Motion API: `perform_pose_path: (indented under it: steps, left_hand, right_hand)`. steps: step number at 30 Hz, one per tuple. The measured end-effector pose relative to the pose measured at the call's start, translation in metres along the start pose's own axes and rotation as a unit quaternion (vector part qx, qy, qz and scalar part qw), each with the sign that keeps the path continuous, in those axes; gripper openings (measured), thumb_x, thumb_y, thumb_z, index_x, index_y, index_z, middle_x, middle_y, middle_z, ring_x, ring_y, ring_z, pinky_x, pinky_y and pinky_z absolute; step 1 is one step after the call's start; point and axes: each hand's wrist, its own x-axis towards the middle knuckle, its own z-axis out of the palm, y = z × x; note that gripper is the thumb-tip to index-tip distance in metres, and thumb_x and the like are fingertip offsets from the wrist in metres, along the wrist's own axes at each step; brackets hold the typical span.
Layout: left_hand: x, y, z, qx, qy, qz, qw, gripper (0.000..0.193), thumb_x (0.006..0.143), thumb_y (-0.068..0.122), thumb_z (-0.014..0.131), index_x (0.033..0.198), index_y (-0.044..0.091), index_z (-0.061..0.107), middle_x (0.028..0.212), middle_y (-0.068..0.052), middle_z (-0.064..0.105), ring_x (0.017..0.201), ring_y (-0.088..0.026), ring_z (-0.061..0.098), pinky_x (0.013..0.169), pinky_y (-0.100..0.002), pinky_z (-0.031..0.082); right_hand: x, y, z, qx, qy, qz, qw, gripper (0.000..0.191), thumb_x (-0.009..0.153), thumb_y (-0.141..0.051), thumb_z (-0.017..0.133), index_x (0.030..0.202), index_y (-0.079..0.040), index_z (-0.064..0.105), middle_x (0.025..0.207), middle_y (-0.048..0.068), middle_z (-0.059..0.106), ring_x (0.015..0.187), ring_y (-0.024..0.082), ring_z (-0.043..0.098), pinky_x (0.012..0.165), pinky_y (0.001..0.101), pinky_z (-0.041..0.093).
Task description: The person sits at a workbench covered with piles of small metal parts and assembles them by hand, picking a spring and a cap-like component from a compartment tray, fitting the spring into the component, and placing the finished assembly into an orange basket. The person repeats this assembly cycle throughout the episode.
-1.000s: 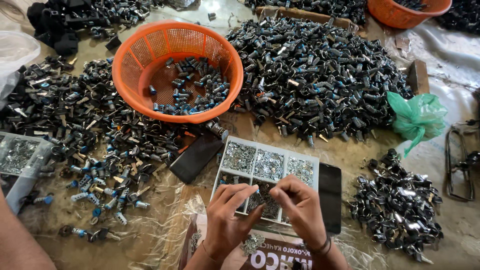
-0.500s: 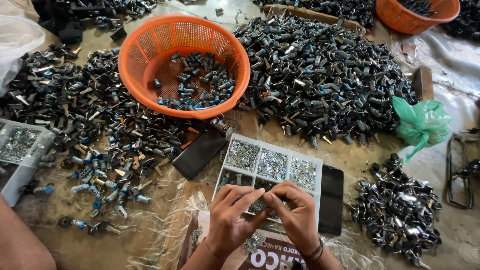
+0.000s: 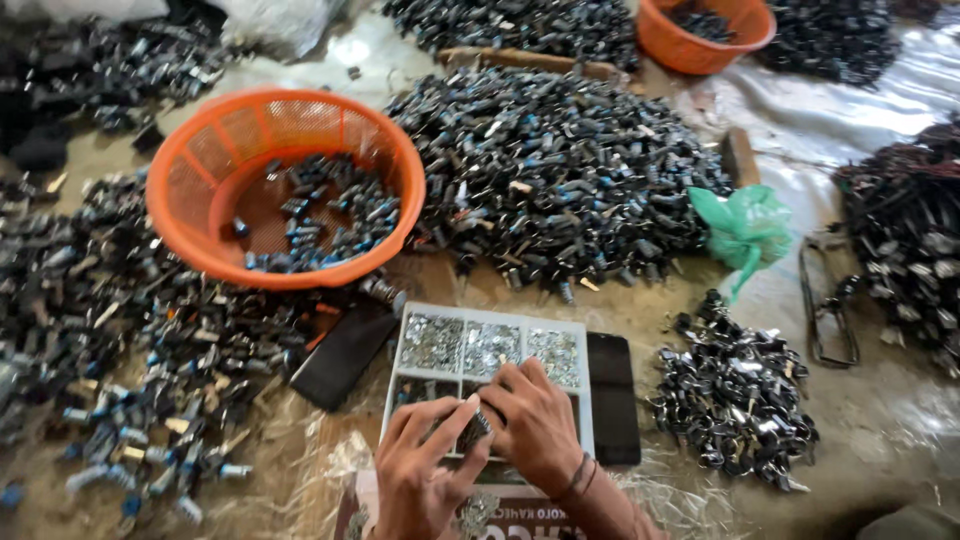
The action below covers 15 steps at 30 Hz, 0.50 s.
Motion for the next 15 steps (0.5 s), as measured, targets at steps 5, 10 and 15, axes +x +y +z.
perform_pose_path:
  steps: [5, 10, 15]
  left_hand:
    - [0.001, 0.006, 0.006, 0.005, -0.005, -0.025, 1.0, 0.047, 0.066, 0.015, 0.087, 0.111, 0.008, 0.077, 0.105, -0.007, 0.074, 0.094, -0.027, 0.069, 0.082, -0.039, 0.055]
    - [-0.002, 0.004, 0.006, 0.004, -0.003, 0.009, 1.0, 0.045, 0.071, 0.015, 0.086, 0.114, 0.007, 0.075, 0.106, -0.008, 0.073, 0.096, -0.029, 0.068, 0.083, -0.039, 0.055]
    - [-0.007, 0.0, -0.001, 0.015, 0.007, 0.025, 1.0, 0.041, 0.078, 0.018, 0.084, 0.115, 0.006, 0.073, 0.108, -0.008, 0.073, 0.098, -0.028, 0.068, 0.084, -0.039, 0.056]
  right_hand:
    - [-0.011, 0.005, -0.018, 0.111, 0.128, 0.037, 0.985, 0.011, 0.079, -0.011, 0.08, 0.088, -0.006, 0.077, 0.088, 0.005, 0.069, 0.084, 0.024, 0.064, 0.072, 0.0344, 0.052]
    - [-0.02, 0.008, -0.017, 0.347, 0.063, 0.144, 0.925, 0.006, 0.085, -0.006, 0.077, 0.085, -0.001, 0.075, 0.086, 0.005, 0.067, 0.075, 0.015, 0.06, 0.063, 0.0286, 0.047]
    - [-0.024, 0.002, -0.011, 0.352, 0.041, 0.108, 0.929, 0.006, 0.086, -0.005, 0.075, 0.087, 0.0, 0.075, 0.086, 0.004, 0.067, 0.076, 0.012, 0.059, 0.065, 0.0261, 0.047]
